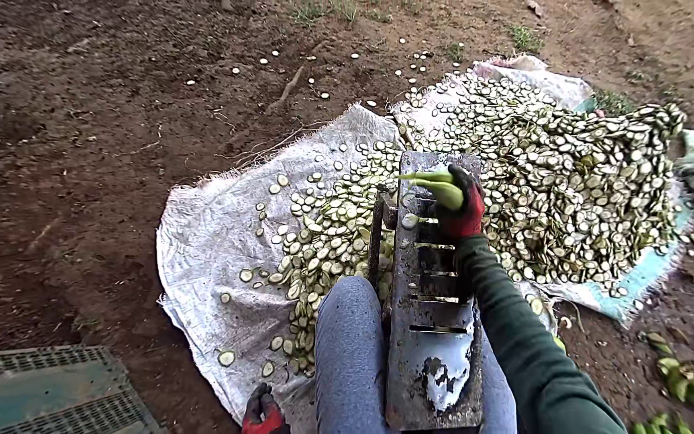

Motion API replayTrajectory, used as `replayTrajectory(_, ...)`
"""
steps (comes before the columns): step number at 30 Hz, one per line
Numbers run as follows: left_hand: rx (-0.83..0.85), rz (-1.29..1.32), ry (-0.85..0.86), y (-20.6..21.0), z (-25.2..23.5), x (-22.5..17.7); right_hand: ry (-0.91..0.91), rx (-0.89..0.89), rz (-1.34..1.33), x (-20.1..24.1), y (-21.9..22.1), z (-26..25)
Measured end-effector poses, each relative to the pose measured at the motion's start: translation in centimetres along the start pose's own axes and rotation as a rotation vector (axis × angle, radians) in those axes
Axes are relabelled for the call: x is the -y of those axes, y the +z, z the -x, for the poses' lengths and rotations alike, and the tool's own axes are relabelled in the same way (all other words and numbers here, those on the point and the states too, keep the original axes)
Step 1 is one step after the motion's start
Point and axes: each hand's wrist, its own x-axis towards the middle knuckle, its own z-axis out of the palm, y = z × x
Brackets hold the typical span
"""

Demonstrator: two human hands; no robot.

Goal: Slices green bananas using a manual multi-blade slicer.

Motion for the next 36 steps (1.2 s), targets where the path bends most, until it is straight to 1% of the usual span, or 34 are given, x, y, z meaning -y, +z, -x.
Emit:
replayTrajectory(1, -0.054, 0.066, 0.057, 0.0, -0.4, -0.8, 0.052, 0.002, 0.001, -0.2, 0.7, -1.6)
replayTrajectory(2, -0.104, 0.128, 0.118, -0.1, -1.0, -2.1, 0.078, -0.005, -0.007, 0.2, 0.9, -1.7)
replayTrajectory(3, -0.141, 0.189, 0.18, -0.1, -1.7, -3.7, 0.091, 0.006, -0.024, 1.1, 0.3, -0.2)
replayTrajectory(4, -0.173, 0.255, 0.248, 0.0, -2.5, -5.6, 0.09, 0.033, -0.044, 2.4, -1.0, 2.8)
replayTrajectory(6, -0.209, 0.401, 0.413, -0.1, -3.7, -10.0, 0.043, 0.012, -0.122, 5.4, -4.0, 11.5)
replayTrajectory(8, -0.158, 0.58, 0.586, -0.6, -4.2, -14.9, 0.078, 0.023, -0.18, 10.0, -7.8, 20.2)
replayTrajectory(9, -0.103, 0.671, 0.661, -0.8, -3.9, -17.6, 0.098, 0.045, -0.211, 11.9, -9.4, 23.3)
replayTrajectory(10, -0.025, 0.743, 0.724, -0.9, -3.1, -20.2, 0.098, 0.066, -0.232, 13.0, -10.3, 25.3)
replayTrajectory(11, 0.073, 0.796, 0.768, -0.7, -2.0, -22.6, 0.079, 0.076, -0.231, 13.0, -10.5, 25.8)
replayTrajectory(12, 0.198, 0.838, 0.772, -0.3, -0.6, -24.8, 0.048, 0.076, -0.212, 12.3, -10.1, 24.7)
replayTrajectory(13, 0.338, 0.871, 0.735, 0.5, 1.0, -26.9, 0.02, 0.06, -0.175, 11.1, -9.0, 22.4)
replayTrajectory(15, 0.583, 0.852, 0.599, 3.2, 4.0, -30.7, -0.014, 0.019, -0.099, 7.9, -6.0, 16.1)
replayTrajectory(16, 0.67, 0.815, 0.526, 4.8, 4.9, -32.3, -0.023, 0.01, -0.065, 6.6, -4.5, 13.6)
replayTrajectory(17, 0.7, 0.809, 0.462, 6.6, 5.4, -33.8, -0.011, 0.043, -0.046, 5.8, -3.5, 12.0)
replayTrajectory(18, 0.679, 0.846, 0.416, 8.4, 5.7, -35.1, 0.011, 0.087, -0.032, 5.5, -3.0, 11.1)
replayTrajectory(19, 0.632, 0.903, 0.39, 9.7, 5.9, -36.3, 0.044, 0.124, -0.016, 5.7, -3.1, 10.8)
replayTrajectory(21, 0.602, 0.975, 0.398, 11.0, 6.5, -38.4, 0.148, 0.233, 0.035, 7.0, -4.7, 10.2)
replayTrajectory(23, 0.591, 0.915, 0.452, 11.3, 7.0, -39.3, 0.196, 0.284, 0.069, 9.0, -5.8, 8.6)
replayTrajectory(24, 0.582, 0.869, 0.465, 11.4, 7.4, -39.3, 0.185, 0.317, 0.1, 10.0, -5.8, 7.5)
replayTrajectory(25, 0.586, 0.817, 0.47, 11.5, 7.8, -38.8, 0.189, 0.378, 0.151, 11.0, -5.5, 6.4)
replayTrajectory(27, 0.601, 0.772, 0.551, 11.9, 7.4, -36.6, 0.18, 0.531, 0.29, 11.5, -4.4, 5.3)
replayTrajectory(28, 0.555, 0.795, 0.597, 11.7, 6.6, -35.4, 0.147, 0.565, 0.317, 11.4, -4.4, 5.3)
replayTrajectory(30, 0.38, 0.838, 0.684, 9.4, 4.1, -33.3, 0.034, 0.46, 0.28, 11.5, -5.7, 8.0)
replayTrajectory(31, 0.29, 0.836, 0.66, 7.8, 2.4, -32.0, -0.007, 0.38, 0.241, 11.9, -7.1, 10.7)
replayTrajectory(32, 0.205, 0.817, 0.604, 6.2, 0.6, -30.4, -0.044, 0.294, 0.202, 12.5, -8.6, 13.9)
replayTrajectory(34, 0.087, 0.784, 0.503, 3.8, -3.1, -25.4, -0.071, 0.172, 0.125, 14.0, -11.1, 19.8)
replayTrajectory(35, 0.045, 0.759, 0.416, 2.8, -4.3, -23.1, -0.083, 0.139, 0.089, 14.2, -11.6, 21.4)
replayTrajectory(36, 0.007, 0.738, 0.304, 2.0, -4.9, -21.2, -0.095, 0.105, 0.061, 13.9, -11.4, 21.6)
